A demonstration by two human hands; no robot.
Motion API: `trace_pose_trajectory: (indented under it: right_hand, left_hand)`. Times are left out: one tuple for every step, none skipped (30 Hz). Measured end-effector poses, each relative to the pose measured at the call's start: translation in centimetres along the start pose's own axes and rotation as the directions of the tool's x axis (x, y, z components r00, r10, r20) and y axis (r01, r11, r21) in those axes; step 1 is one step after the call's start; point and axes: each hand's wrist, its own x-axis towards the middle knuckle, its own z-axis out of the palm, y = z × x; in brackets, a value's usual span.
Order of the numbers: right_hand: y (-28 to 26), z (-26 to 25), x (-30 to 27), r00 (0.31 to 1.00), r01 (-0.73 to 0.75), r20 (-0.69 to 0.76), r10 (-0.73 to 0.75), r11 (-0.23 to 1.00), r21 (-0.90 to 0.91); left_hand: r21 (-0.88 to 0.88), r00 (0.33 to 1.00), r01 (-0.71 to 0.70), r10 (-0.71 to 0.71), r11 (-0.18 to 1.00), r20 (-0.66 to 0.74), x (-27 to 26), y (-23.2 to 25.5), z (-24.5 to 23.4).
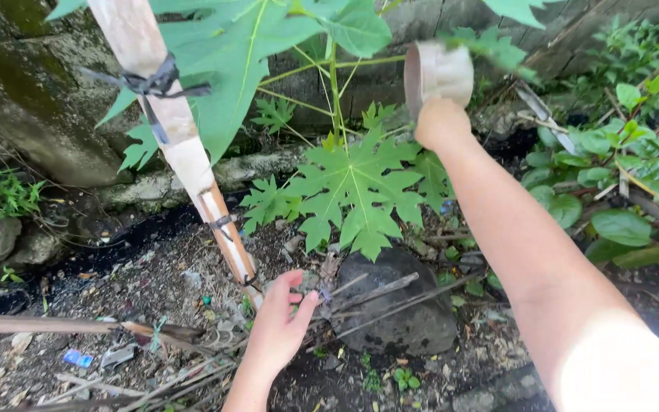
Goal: Scattering fertilizer or feed from a bowl at the base of various plants in an outdoor garden.
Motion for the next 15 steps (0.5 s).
trace_pose_trajectory:
  right_hand:
    - [-0.3,-0.3,-0.5,0.993,-0.058,-0.094,0.065,0.995,0.078]
    - [0.0,-0.3,-1.2,0.995,-0.062,-0.079,0.069,0.995,0.081]
    - [0.3,-0.4,-2.0,0.984,-0.072,-0.157,0.09,0.99,0.118]
    - [0.6,-0.2,-3.0,0.967,-0.081,-0.227,0.115,0.985,0.153]
    - [1.2,0.3,-4.6,0.971,-0.089,-0.205,0.12,0.984,0.154]
    - [1.8,0.6,-5.8,0.95,-0.072,-0.285,0.131,0.975,0.21]
    - [2.5,0.8,-7.0,0.921,-0.052,-0.362,0.148,0.963,0.263]
    - [2.8,1.7,-9.6,0.923,-0.066,-0.351,0.16,0.962,0.265]
    - [3.0,2.5,-12.1,0.893,-0.015,-0.405,0.194,0.914,0.405]
    - [3.4,3.5,-14.9,0.861,0.041,-0.449,0.238,0.848,0.529]
    - [3.8,5.9,-18.0,0.866,0.019,-0.433,0.251,0.848,0.529]
    - [4.2,8.2,-21.0,0.827,0.132,-0.495,0.267,0.762,0.633]
    - [4.7,10.4,-24.1,0.781,0.252,-0.551,0.294,0.659,0.709]
    - [4.0,11.6,-28.1,0.783,0.222,-0.538,0.314,0.666,0.712]
    - [3.3,12.8,-32.0,0.834,0.073,-0.289,0.469,0.425,0.902]
  left_hand:
    - [0.005,1.0,-0.002,0.002,1.0,-0.002,-0.3,-0.2,0.0]
    - [0.009,1.0,0.009,-0.009,1.0,0.009,-0.3,-0.1,0.0]
    - [0.003,1.0,0.001,-0.001,1.0,0.011,-0.2,0.0,0.0]
    - [-0.003,1.0,-0.003,0.003,1.0,0.019,-0.5,0.0,0.1]
    - [0.0,0.999,0.013,-0.013,1.0,0.034,-0.9,-0.4,0.5]
    - [-0.024,0.999,-0.006,0.006,1.0,0.04,-0.9,-0.7,0.7]
    - [-0.048,0.999,-0.023,0.025,0.999,0.046,-0.9,-1.0,0.9]
    - [-0.044,0.998,-0.02,0.023,0.999,0.062,-0.8,-1.2,1.3]
    - [-0.068,0.997,-0.02,0.025,0.997,0.074,-0.6,-1.5,1.8]
    - [-0.094,0.995,-0.014,0.023,0.995,0.092,-0.7,-1.8,2.5]
    - [-0.092,0.993,-0.006,0.016,0.996,0.114,-0.9,-2.8,3.4]
    - [-0.105,0.99,0.004,0.01,0.995,0.139,-0.8,-3.7,4.5]
    - [-0.117,0.986,0.015,0.005,0.993,0.164,-0.7,-4.6,5.6]
    - [-0.115,0.981,0.018,0.005,0.993,0.195,-0.9,-6.1,6.9]
    - [-0.107,0.972,0.045,-0.019,0.993,0.235,-1.1,-7.5,8.1]
